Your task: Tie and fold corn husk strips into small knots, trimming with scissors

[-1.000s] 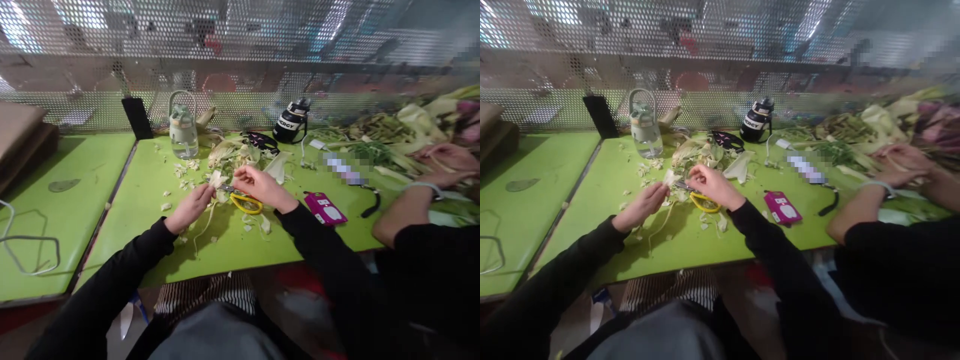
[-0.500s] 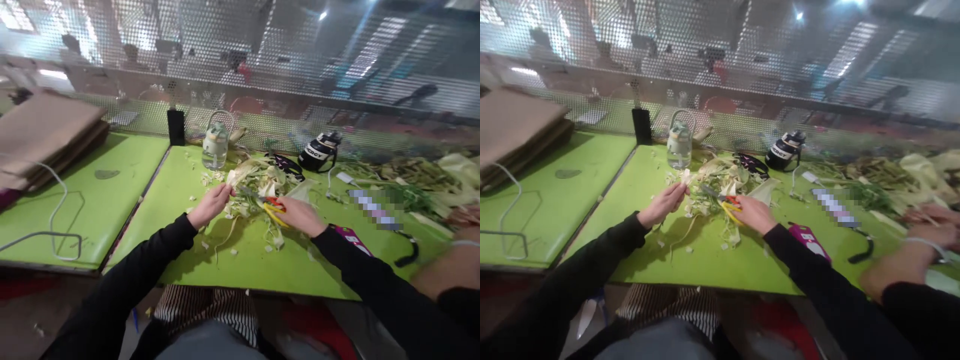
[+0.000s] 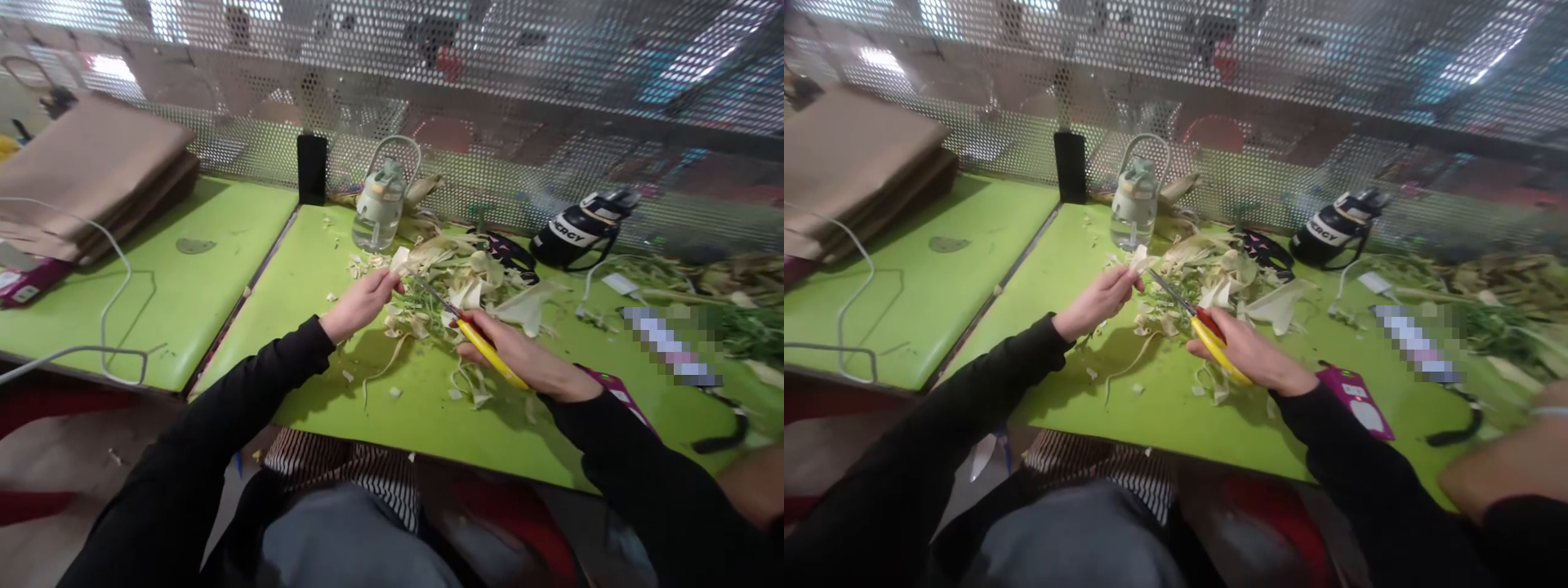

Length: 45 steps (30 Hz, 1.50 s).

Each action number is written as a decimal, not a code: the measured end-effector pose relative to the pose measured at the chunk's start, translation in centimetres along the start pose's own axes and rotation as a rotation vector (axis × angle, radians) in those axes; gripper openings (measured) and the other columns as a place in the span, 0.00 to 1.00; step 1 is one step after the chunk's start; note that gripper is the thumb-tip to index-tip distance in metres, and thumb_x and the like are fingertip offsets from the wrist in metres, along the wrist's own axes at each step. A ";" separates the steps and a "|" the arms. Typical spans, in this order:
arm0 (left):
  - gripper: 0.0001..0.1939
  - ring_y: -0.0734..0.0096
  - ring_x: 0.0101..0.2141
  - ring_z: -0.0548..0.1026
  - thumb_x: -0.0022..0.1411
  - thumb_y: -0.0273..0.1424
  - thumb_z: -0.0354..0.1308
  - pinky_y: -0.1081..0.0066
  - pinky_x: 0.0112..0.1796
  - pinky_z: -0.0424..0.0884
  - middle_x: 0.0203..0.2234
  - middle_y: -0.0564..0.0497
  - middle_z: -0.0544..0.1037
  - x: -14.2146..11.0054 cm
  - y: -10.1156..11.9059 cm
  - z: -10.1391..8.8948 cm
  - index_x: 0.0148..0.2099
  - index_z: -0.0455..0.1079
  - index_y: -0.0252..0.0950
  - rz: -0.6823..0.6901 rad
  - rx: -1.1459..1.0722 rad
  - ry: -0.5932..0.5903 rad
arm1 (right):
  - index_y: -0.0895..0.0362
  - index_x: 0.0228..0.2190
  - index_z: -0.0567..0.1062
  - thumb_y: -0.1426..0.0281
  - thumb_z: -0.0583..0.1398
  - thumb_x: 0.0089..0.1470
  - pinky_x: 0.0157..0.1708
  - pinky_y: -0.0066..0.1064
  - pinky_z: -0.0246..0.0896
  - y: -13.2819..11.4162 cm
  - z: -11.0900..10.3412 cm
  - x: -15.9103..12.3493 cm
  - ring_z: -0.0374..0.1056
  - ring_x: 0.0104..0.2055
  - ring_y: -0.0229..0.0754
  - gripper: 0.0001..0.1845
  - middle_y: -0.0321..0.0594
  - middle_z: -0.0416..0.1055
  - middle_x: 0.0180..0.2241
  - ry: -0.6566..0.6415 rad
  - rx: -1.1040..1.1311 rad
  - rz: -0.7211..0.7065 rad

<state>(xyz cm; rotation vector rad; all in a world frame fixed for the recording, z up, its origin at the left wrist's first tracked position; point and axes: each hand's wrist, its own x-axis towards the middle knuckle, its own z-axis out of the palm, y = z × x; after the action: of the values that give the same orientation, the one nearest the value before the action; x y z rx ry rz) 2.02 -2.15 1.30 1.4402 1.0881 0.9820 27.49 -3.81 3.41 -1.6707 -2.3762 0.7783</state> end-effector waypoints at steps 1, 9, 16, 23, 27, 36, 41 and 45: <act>0.16 0.77 0.22 0.56 0.75 0.32 0.44 0.73 0.27 0.54 0.22 0.58 0.59 0.0 -0.2 0.1 0.36 0.65 0.34 0.029 0.065 -0.014 | 0.52 0.40 0.70 0.47 0.60 0.50 0.33 0.37 0.63 -0.3 -0.1 0.1 0.68 0.32 0.47 0.25 0.40 0.73 0.31 -0.007 0.005 0.006; 0.16 0.70 0.31 0.66 0.75 0.34 0.41 0.70 0.36 0.60 0.28 0.53 0.69 -0.5 -0.4 0.3 0.38 0.67 0.35 0.158 0.307 -0.098 | 0.53 0.37 0.72 0.42 0.59 0.49 0.28 0.37 0.60 -1.4 -0.4 0.1 0.66 0.27 0.46 0.27 0.42 0.74 0.28 0.024 0.043 0.017; 0.15 0.71 0.31 0.67 0.75 0.33 0.42 0.69 0.38 0.62 0.29 0.52 0.70 -0.4 -0.5 0.2 0.38 0.67 0.35 0.179 0.347 -0.121 | 0.52 0.26 0.72 0.35 0.60 0.44 0.26 0.35 0.57 -1.3 -0.4 -0.4 0.64 0.25 0.44 0.32 0.41 0.74 0.24 0.083 0.067 -0.022; 0.15 0.74 0.27 0.62 0.75 0.32 0.44 0.72 0.32 0.59 0.26 0.54 0.64 -0.6 -0.3 0.1 0.37 0.67 0.34 0.116 0.279 -0.138 | 0.52 0.21 0.69 0.31 0.54 0.46 0.24 0.34 0.52 -0.1 -0.1 -1.0 0.61 0.22 0.43 0.36 0.38 0.68 0.19 0.163 -0.048 0.009; 0.17 0.78 0.22 0.53 0.75 0.37 0.42 0.74 0.23 0.52 0.24 0.57 0.57 -0.5 -0.4 0.0 0.40 0.67 0.33 0.001 -0.151 -0.163 | 0.53 0.27 0.70 0.34 0.55 0.49 0.27 0.36 0.58 1.0 0.9 -0.6 0.67 0.26 0.47 0.33 0.41 0.72 0.24 0.167 -0.179 0.113; 0.11 0.79 0.33 0.74 0.70 0.19 0.47 0.75 0.42 0.71 0.33 0.53 0.76 0.3 -0.4 0.6 0.48 0.67 0.34 -0.095 -0.878 -0.007 | 0.57 0.47 0.75 0.46 0.52 0.61 0.44 0.47 0.66 -0.9 2.7 0.4 0.71 0.48 0.56 0.30 0.55 0.75 0.49 0.360 -0.116 -0.082; 0.08 0.76 0.40 0.77 0.67 0.19 0.53 0.70 0.51 0.69 0.39 0.51 0.80 -0.3 -0.7 1.4 0.44 0.70 0.34 -0.032 -0.828 0.033 | 0.56 0.32 0.74 0.46 0.60 0.56 0.28 0.32 0.60 -4.5 5.1 3.1 0.65 0.27 0.38 0.24 0.37 0.72 0.28 0.202 0.433 -0.169; 0.05 0.76 0.40 0.77 0.68 0.25 0.57 0.70 0.49 0.70 0.42 0.47 0.80 0.1 -1.8 1.2 0.45 0.73 0.32 -0.078 -0.672 -0.096 | 0.56 0.30 0.74 0.50 0.64 0.53 0.24 0.28 0.57 -4.2 6.1 4.3 0.59 0.22 0.33 0.21 0.31 0.66 0.22 0.283 0.760 -0.139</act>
<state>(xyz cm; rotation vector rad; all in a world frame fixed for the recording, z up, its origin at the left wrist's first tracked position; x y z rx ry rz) 3.02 -2.29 -0.61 0.8764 0.6424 1.0760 19.93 -2.97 -0.54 -1.1822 -1.6641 1.1350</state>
